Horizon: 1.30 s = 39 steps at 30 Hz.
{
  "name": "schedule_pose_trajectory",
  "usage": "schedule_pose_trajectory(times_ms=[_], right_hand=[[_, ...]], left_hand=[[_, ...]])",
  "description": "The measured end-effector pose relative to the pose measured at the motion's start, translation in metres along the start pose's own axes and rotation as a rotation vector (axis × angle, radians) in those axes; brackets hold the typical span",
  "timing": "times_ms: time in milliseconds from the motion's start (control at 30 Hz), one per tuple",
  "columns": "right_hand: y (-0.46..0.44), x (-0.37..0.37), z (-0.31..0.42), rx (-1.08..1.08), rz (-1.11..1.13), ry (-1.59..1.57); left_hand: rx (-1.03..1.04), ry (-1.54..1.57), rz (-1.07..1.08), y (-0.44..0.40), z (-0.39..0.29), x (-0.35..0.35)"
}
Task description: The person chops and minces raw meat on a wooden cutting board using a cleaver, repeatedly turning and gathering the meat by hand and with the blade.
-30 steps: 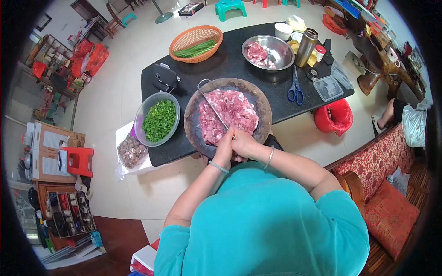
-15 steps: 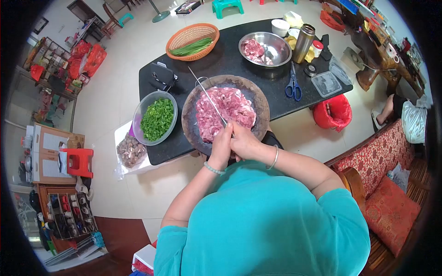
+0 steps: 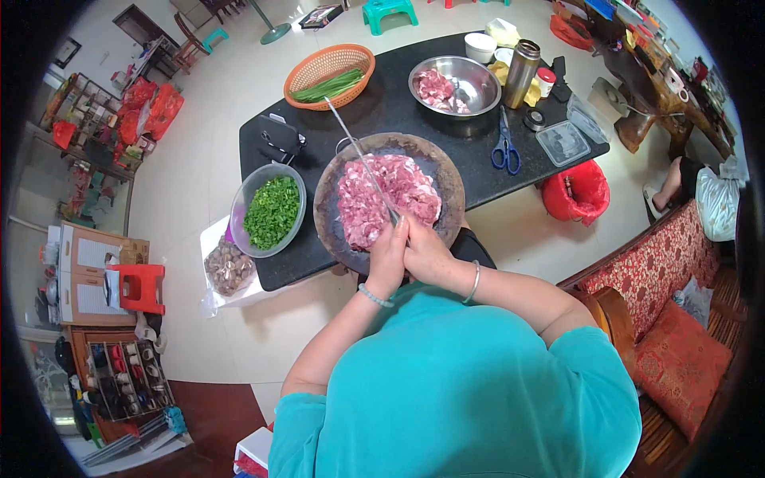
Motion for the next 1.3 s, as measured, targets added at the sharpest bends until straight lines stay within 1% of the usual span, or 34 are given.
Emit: schedule_pose_trajectory(times_ms=[33,67,100,133,167,200,233,267,300,333,367,400,467,500,567,600,633,667,700,733,767,800,833,867,900,933,967,1033,1067,1100,1167,1200,1233,1300], right_hand=[[-0.001,0.004,-0.015,0.181,0.072,-0.091],[0.001,0.008,-0.031,0.361,0.142,-0.181],[-0.003,0.016,-0.056,0.474,0.258,-0.233],[-0.003,0.013,-0.049,0.469,0.25,-0.234],[-0.003,0.005,-0.035,0.457,0.212,-0.2],[0.002,-0.001,-0.023,0.455,0.18,-0.171],[0.007,-0.006,-0.008,0.389,0.153,-0.137],[0.01,-0.004,-0.012,0.398,0.153,-0.14],[0.009,-0.01,-0.002,0.191,0.031,-0.049],[0.011,-0.016,0.009,-0.022,-0.091,0.044],[0.011,-0.016,0.009,-0.11,-0.146,0.081],[0.008,-0.016,0.001,-0.113,-0.146,0.081],[0.0,0.007,-0.056,0.389,0.191,-0.237],[-0.003,0.014,-0.072,0.461,0.285,-0.298],[0.0,0.005,-0.044,0.473,0.181,-0.24],[0.002,0.001,-0.029,0.438,0.197,-0.218],[0.008,0.002,-0.021,0.447,0.2,-0.224],[0.008,-0.002,-0.006,0.322,0.161,-0.182],[0.006,-0.005,0.006,0.193,0.123,-0.139],[0.005,-0.005,0.01,0.121,0.094,-0.11],[0.001,-0.002,0.004,0.116,0.096,-0.11],[-0.004,0.006,-0.015,0.193,0.152,-0.142],[-0.007,0.012,-0.026,0.27,0.207,-0.172],[-0.008,0.021,-0.044,0.482,0.312,-0.225],[-0.009,0.021,-0.046,0.469,0.279,-0.194],[-0.009,0.018,-0.034,0.452,0.241,-0.164],[-0.01,0.015,-0.019,0.451,0.257,-0.155],[-0.001,0.006,0.016,0.338,0.261,-0.131],[-0.002,0.005,0.024,0.253,0.232,-0.071],[-0.002,0.008,0.02,0.253,0.238,-0.067],[-0.008,0.012,0.013,0.13,0.192,-0.076],[-0.012,0.018,-0.004,0.25,0.264,-0.077],[-0.014,0.022,-0.015,0.248,0.264,-0.077],[-0.014,0.031,-0.044,0.414,0.278,-0.064]], left_hand=[[-0.056,0.016,0.052,0.001,0.022,0.005],[-0.053,0.016,0.056,0.002,0.019,0.006],[-0.438,0.331,0.125,0.009,0.045,0.016],[-0.823,0.642,0.195,0.025,0.06,0.032],[-0.827,0.718,0.174,0.021,0.049,0.034],[-0.751,0.653,0.177,0.014,0.036,0.03],[-0.677,0.592,0.177,0.009,0.021,0.027],[-0.504,0.446,0.151,0.003,0.006,0.021],[-0.508,0.45,0.15,0.004,0.009,0.024],[-0.317,0.276,0.115,-0.004,-0.001,0.019],[-0.125,0.098,0.077,-0.009,-0.012,0.014],[-0.123,0.096,0.076,-0.007,-0.007,0.013],[-0.72,0.56,0.254,0.017,0.045,0.037],[-0.842,0.595,0.236,0.024,0.06,0.041],[-0.814,0.631,0.196,0.018,0.044,0.038],[-0.773,0.625,0.228,0.014,0.03,0.033],[-0.68,0.568,0.209,0.012,0.012,0.027],[-0.582,0.51,0.186,0.008,-0.002,0.022],[-0.411,0.372,0.062,0.002,-0.013,0.014],[-0.41,0.371,0.057,0.003,-0.004,0.015],[-0.319,0.295,0.031,0.001,0.004,0.01],[-0.23,0.219,0.007,0.003,0.01,0.006],[-0.582,0.471,0.132,0.018,0.033,0.017],[-0.576,0.47,0.13,0.021,0.036,0.017],[-0.682,0.586,0.137,0.028,0.049,0.021],[-0.786,0.699,0.149,0.031,0.056,0.024],[-0.746,0.723,0.165,0.025,0.041,0.019],[-0.656,0.563,0.093,0.019,0.005,0.007],[-0.548,0.449,0.044,0.015,-0.007,0.0],[-0.547,0.452,0.038,0.016,-0.004,0.002],[-0.299,0.299,-0.131,0.012,-0.001,-0.008],[-0.553,0.449,0.044,0.023,0.026,0.0],[-0.552,0.448,0.043,0.028,0.04,0.001],[-0.831,0.602,0.11,0.047,0.075,0.015]])
Point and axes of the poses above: each hand's wrist, its own y-axis away from the middle knuckle, its own x-axis out of the palm, z = x × y, the point moved 7 cm from there along -y, towards the middle knuckle, and after that the axes turned 13 degrees about z, right-handed, at the moved point
